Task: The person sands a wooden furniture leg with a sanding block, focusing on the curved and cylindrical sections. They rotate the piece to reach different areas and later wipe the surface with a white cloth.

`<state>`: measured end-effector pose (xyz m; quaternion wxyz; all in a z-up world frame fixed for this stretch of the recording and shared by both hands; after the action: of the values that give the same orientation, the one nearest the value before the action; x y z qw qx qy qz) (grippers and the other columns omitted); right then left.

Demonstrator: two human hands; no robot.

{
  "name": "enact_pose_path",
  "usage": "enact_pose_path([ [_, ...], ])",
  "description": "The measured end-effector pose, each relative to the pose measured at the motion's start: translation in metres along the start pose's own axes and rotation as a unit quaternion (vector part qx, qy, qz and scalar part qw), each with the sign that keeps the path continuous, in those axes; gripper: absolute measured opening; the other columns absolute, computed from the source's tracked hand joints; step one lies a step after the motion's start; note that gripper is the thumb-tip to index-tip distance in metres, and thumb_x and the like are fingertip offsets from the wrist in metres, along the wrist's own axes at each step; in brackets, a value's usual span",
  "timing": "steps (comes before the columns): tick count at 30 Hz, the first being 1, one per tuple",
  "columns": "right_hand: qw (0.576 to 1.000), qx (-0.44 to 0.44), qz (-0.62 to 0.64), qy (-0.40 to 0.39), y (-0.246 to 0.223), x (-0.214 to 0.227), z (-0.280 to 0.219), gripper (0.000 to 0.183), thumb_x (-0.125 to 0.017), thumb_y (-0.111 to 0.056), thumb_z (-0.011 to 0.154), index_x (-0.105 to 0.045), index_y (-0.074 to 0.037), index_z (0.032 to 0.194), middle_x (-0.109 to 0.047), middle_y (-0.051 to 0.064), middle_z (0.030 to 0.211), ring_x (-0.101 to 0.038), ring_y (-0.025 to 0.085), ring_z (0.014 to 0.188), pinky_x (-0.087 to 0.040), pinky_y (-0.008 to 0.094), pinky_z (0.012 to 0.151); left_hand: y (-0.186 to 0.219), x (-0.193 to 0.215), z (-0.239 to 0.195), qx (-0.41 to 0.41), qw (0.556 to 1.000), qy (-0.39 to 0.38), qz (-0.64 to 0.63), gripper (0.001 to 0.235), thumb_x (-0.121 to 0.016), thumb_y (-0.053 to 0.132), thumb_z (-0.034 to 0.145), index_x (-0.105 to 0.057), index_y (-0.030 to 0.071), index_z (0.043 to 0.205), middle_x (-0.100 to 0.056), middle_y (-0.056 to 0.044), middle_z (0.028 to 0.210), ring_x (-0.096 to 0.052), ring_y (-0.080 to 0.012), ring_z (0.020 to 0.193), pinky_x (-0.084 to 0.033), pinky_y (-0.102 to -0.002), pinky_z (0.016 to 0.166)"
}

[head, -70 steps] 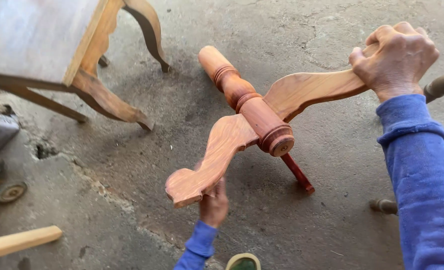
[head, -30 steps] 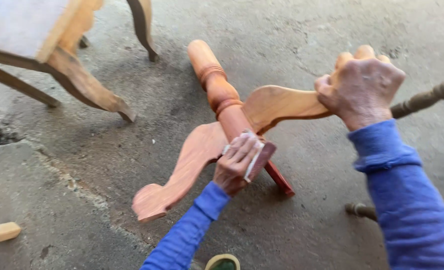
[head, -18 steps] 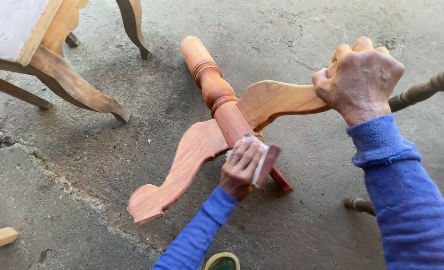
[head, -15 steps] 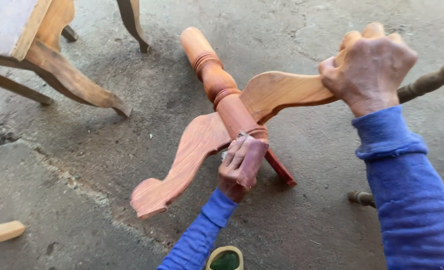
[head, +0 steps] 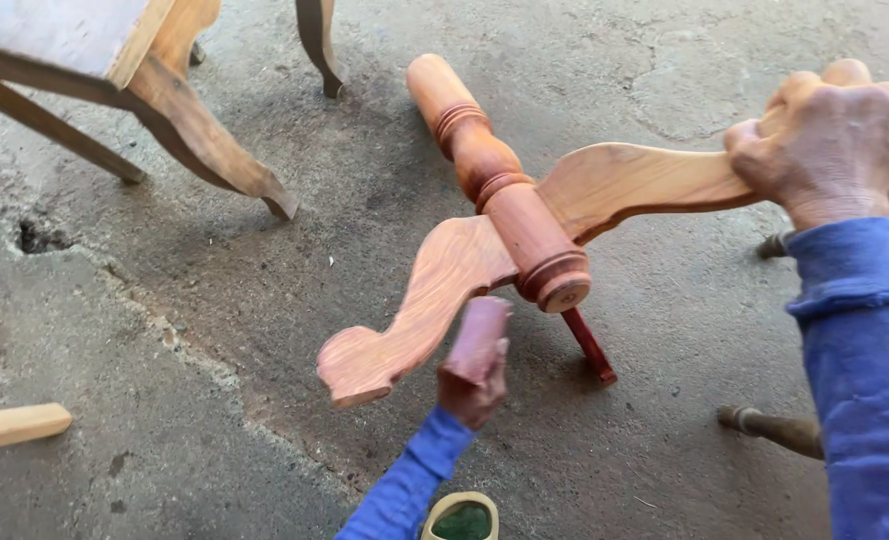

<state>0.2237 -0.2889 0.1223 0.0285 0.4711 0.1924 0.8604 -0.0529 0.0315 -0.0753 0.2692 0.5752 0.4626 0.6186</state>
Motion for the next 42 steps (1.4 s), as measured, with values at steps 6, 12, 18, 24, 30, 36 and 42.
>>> enact_pose_path([
  [6,0.997,0.022,-0.001,0.079,0.001,0.006,-0.006,0.021,-0.069,-0.04,0.085,-0.077,-0.022,0.093,-0.062,0.002,0.09,-0.058,0.016,0.081,-0.041,0.034,0.073,-0.075,0.03,-0.014,-0.25,0.908,0.204,0.267,0.035,-0.058,0.002,0.092,-0.067,-0.001,0.126,-0.073,-0.021,0.113,-0.071,-0.0354,0.103,-0.061,-0.047,0.089],
  [12,0.988,0.018,-0.052,0.147,-0.013,0.038,-0.001,0.023,-0.076,-0.049,0.082,-0.078,-0.027,0.089,-0.064,-0.005,0.082,-0.06,0.014,0.079,-0.044,0.034,0.07,-0.098,0.072,0.009,-0.295,0.927,0.15,0.177,0.043,-0.066,0.032,0.089,-0.066,0.006,0.122,-0.071,-0.02,0.112,-0.069,-0.0313,0.105,-0.058,-0.048,0.088],
  [18,0.991,0.013,-0.009,0.132,-0.006,0.021,-0.006,0.021,-0.071,-0.041,0.081,-0.079,-0.026,0.094,-0.065,-0.004,0.09,-0.061,0.014,0.081,-0.044,0.035,0.076,-0.015,0.144,0.024,0.042,0.679,-0.023,-0.733,0.071,-0.058,0.049,0.082,-0.054,0.004,0.138,-0.071,-0.02,0.122,-0.074,-0.0298,0.104,-0.062,-0.046,0.086],
  [24,0.993,0.0,0.012,0.117,-0.005,0.021,-0.004,0.025,-0.077,-0.048,0.085,-0.079,-0.025,0.093,-0.067,-0.001,0.09,-0.061,0.017,0.082,-0.044,0.035,0.072,-0.022,0.157,0.045,-0.103,0.683,0.031,-0.722,0.065,-0.044,0.055,0.118,-0.054,-0.004,0.143,-0.069,-0.021,0.119,-0.072,-0.0329,0.103,-0.062,-0.048,0.087],
  [30,0.998,-0.019,0.034,0.052,0.011,-0.007,0.001,0.033,-0.077,-0.053,0.094,-0.082,-0.02,0.1,-0.068,0.004,0.09,-0.061,0.023,0.087,-0.046,0.042,0.073,0.039,0.145,0.035,0.063,0.746,-0.05,-0.661,0.075,-0.039,0.06,0.104,-0.055,-0.009,0.128,-0.069,-0.024,0.116,-0.073,-0.0317,0.103,-0.06,-0.044,0.097],
  [36,0.998,-0.024,0.035,0.041,0.04,-0.073,-0.02,0.031,-0.062,-0.038,0.102,-0.073,-0.014,0.119,-0.055,0.012,0.119,-0.042,0.032,0.123,-0.039,0.052,0.104,0.109,0.14,0.044,-0.059,0.805,-0.072,-0.586,0.047,-0.051,0.038,0.106,-0.06,-0.004,0.126,-0.073,-0.021,0.105,-0.071,-0.0316,0.093,-0.056,-0.048,0.091],
  [42,0.992,0.006,0.125,-0.033,0.015,-0.048,-0.065,0.043,-0.07,-0.049,0.103,-0.067,-0.01,0.121,-0.044,0.02,0.136,-0.033,0.04,0.143,-0.025,0.059,0.127,0.128,0.096,0.087,-0.04,0.759,-0.13,-0.637,0.042,-0.056,0.029,0.103,-0.06,-0.006,0.124,-0.073,-0.021,0.105,-0.072,-0.0304,0.098,-0.056,-0.045,0.097],
])
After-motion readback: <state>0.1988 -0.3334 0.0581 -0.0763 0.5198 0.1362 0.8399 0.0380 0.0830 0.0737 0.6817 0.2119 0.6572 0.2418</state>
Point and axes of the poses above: each hand's wrist, its own z-axis towards the middle knuckle, its own x-axis out of the back of the hand, y = z × x, the point moved 4 cm from there along z, towards the middle knuckle
